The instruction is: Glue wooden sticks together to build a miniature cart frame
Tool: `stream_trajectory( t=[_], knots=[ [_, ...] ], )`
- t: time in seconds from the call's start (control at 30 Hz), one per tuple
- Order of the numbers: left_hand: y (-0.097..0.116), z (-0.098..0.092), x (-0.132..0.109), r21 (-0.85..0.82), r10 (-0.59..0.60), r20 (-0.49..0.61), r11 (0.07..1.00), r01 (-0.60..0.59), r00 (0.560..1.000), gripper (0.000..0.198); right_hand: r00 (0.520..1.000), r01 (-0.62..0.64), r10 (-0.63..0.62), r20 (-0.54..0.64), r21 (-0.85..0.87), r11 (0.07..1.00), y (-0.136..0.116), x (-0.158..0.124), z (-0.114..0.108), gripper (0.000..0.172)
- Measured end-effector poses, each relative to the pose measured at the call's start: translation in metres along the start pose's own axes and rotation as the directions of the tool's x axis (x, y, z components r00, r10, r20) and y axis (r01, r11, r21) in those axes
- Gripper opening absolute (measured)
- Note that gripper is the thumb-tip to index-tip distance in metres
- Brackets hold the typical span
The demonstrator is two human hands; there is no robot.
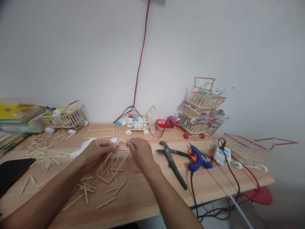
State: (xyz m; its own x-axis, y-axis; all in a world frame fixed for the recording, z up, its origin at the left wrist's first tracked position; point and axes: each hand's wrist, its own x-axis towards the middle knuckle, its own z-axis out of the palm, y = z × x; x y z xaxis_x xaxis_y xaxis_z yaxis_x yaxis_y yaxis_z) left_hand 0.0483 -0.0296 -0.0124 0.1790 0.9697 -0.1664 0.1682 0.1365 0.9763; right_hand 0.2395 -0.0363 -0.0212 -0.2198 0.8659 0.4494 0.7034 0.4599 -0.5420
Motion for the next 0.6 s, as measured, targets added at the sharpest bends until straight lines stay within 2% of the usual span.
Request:
stream_trajectory(
  t=[0.6],
  knots=[
    [0.0008,0.0004,-0.0002,-0.011,0.017,0.005,1.0,-0.017,1.0,0.033,1.0,-0.004,0.004,0.005,-0.003,1.0,0.0017,0.0001,0.0009,0.021]
  ],
)
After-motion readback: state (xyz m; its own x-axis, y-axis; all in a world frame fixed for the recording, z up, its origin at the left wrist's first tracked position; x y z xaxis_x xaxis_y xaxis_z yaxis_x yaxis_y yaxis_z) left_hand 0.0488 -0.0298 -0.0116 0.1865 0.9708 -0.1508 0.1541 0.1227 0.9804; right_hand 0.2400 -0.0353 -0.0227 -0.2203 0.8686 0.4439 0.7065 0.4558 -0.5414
